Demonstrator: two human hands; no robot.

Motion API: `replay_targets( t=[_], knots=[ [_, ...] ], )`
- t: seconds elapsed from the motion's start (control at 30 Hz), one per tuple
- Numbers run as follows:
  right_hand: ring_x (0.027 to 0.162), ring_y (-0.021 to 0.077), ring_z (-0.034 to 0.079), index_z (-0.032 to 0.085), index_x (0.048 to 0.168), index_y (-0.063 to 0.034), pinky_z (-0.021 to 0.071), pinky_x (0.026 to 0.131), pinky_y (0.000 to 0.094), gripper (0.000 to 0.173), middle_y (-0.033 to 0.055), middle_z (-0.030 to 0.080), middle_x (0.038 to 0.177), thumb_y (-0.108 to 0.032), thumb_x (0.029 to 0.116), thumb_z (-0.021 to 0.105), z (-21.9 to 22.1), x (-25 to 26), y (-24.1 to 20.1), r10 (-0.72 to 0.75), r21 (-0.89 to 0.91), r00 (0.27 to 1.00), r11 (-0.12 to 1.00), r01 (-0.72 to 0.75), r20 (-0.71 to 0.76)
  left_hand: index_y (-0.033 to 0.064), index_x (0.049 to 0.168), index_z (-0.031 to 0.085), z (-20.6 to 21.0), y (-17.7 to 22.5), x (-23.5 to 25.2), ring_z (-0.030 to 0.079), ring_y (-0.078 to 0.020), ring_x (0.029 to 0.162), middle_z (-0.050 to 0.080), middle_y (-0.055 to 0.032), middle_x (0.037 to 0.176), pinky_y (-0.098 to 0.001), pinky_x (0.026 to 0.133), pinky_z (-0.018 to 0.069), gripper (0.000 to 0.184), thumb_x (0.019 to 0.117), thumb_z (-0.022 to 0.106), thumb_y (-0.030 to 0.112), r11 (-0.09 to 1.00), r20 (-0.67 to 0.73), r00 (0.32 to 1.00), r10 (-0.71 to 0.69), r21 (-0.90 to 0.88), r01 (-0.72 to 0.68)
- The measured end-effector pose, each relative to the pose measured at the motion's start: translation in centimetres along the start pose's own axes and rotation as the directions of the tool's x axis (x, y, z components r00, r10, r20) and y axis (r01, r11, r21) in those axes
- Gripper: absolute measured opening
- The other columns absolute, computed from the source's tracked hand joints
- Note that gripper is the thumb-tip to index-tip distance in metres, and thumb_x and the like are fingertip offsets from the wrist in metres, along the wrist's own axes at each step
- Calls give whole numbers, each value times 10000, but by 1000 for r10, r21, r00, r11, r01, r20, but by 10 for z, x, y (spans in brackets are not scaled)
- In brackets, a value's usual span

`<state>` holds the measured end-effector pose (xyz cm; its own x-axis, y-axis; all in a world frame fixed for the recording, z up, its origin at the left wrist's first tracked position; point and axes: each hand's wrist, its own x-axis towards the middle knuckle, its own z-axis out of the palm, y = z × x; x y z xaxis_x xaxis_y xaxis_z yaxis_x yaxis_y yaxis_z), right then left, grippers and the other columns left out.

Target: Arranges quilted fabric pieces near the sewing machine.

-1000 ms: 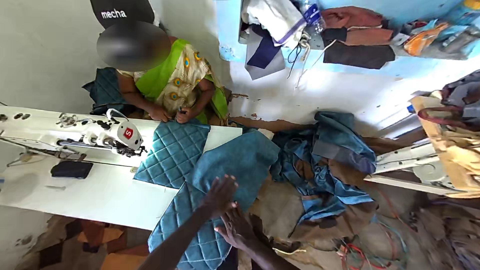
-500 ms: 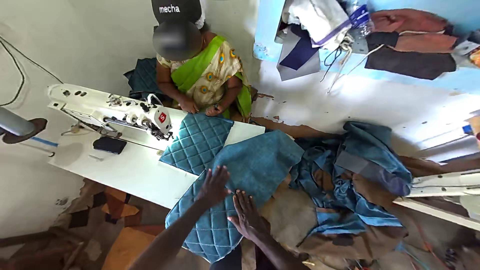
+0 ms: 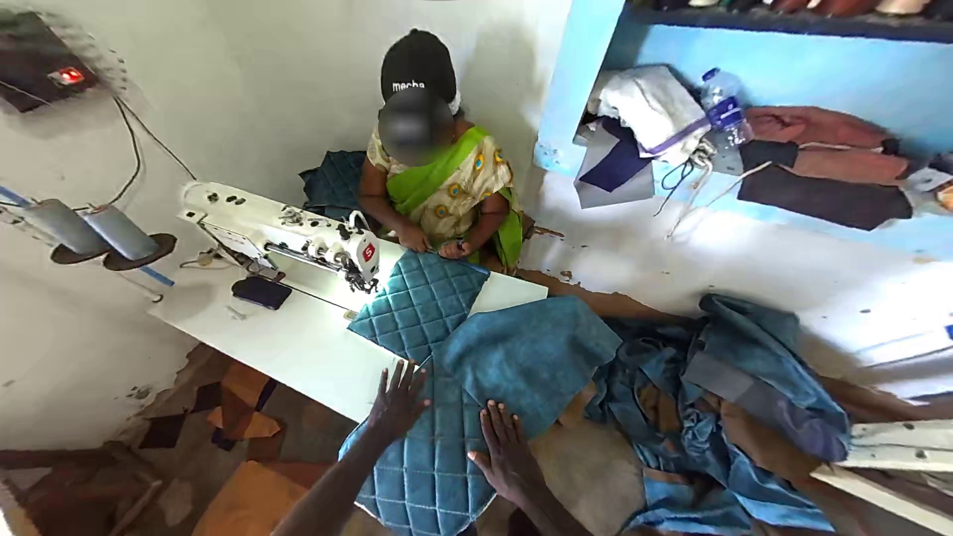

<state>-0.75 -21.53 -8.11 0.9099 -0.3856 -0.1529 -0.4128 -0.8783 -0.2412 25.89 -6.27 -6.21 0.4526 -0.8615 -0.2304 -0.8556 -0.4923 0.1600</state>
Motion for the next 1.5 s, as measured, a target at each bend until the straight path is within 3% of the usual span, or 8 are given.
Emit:
replay_targets(
  t=[0.37,0.53,0.67,0.83,1.03,1.23,1.37,1.5],
  knots=[
    [1587,307,135,274,1629,-119,125,1269,573,974,124,164,1715,-793,932,368,-16,3,15,-59,182,995,982,43,79,251,1620,329,75,152,-129,96,-417,1569,151,-141,1710,-745,1192,80,1042,785,635,794,978,-153,986,-72,-205,40],
    [1491,347,377,505,1481,-14,334,1228,511,739,208,425,1582,-489,937,663,-48,-7,65,327,524,875,845,-103,-355,236,1657,184,60,180,-110,9,-501,1549,24,-232,1703,-808,1143,27,1228,690,718,773,962,-44,969,-241,-139,233],
    [1432,416,405,242,1588,20,385,1151,583,966,291,363,1574,-377,891,780,-72,-2,133,757,906,653,292,-307,-23,240,1661,160,66,192,-103,-17,-496,1551,-10,-208,1710,-821,1129,35,1258,662,789,674,945,-43,947,-318,-102,312],
    [921,280,667,587,1282,-5,572,752,482,427,192,676,1086,-262,963,705,-90,48,212,606,937,718,-166,-307,343,264,1643,243,60,211,-94,36,-461,1562,50,-161,1720,-790,1152,111,1131,706,833,491,888,-30,897,-441,-161,431],
    [857,259,639,612,1103,14,565,753,478,361,157,657,961,-104,829,814,-215,89,201,430,990,902,105,-95,41,115,1332,664,-49,247,-82,569,-270,1335,625,-87,1412,-482,1132,448,409,977,482,22,873,-89,903,-421,-311,377],
    [829,206,616,626,1012,-23,543,760,437,249,105,642,904,-181,890,774,-290,183,179,199,990,975,120,76,-99,143,1307,682,-193,232,-41,669,-314,1171,671,-91,1329,-565,976,544,381,989,520,10,918,-240,890,-389,-178,353],
    [1008,214,698,571,1365,-38,607,856,422,398,126,699,1172,-131,986,653,-304,197,173,-75,966,968,80,244,-238,117,1262,695,-220,201,-13,652,-310,1199,681,-104,1294,-558,1010,530,365,985,500,-21,925,-361,853,-378,-101,367],
    [1091,192,697,601,1348,-17,593,958,403,396,132,694,1234,-218,1009,633,-252,145,194,-124,801,911,441,406,-393,118,1251,707,-204,192,-11,663,-312,1174,690,-100,1280,-568,1000,531,373,976,506,-34,903,-371,825,-427,-135,408]
  ],
)
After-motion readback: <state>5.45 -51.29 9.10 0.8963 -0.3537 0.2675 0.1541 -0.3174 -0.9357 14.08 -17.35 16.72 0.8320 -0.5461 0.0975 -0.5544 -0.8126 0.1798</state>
